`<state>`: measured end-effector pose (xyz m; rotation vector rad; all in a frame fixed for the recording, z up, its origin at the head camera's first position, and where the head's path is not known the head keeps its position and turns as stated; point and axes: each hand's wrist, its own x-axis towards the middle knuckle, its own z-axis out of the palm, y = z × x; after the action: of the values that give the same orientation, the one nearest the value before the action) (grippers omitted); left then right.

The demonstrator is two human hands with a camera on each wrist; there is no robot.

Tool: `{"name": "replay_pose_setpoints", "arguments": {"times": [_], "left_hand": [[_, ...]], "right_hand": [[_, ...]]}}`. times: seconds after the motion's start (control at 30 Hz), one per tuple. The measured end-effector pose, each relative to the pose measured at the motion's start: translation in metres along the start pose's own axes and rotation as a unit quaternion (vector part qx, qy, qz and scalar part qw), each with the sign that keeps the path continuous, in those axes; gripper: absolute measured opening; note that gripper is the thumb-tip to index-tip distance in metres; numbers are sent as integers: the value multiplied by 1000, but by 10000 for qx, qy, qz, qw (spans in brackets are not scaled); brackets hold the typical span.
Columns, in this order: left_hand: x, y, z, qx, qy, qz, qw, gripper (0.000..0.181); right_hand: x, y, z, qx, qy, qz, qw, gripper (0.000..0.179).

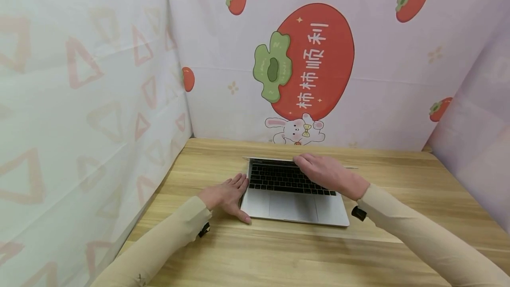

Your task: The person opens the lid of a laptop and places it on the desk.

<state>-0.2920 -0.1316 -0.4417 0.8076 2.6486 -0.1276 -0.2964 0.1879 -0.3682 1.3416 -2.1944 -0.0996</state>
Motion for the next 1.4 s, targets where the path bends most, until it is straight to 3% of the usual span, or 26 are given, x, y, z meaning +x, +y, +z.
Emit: {"name": "replay_pose_setpoints", "arguments": {"times": [0.23,0.4,0.83,1.4], "left_hand": [[3,-2,3,58,3,-48,10000,130],[3,-2,3,52,-21,-69,10000,130],[2,-1,1,-10,-49,-52,10000,130],[4,-1,4,-66,15,-30,10000,131]], "right_hand": [[10,10,0,-15,318,47,9995,30],[14,17,-1,56,235,179,9995,27],[27,38,-5,868,120,932,9918,10],[31,50,-5,1060,-11,1378,9848,9]]}}
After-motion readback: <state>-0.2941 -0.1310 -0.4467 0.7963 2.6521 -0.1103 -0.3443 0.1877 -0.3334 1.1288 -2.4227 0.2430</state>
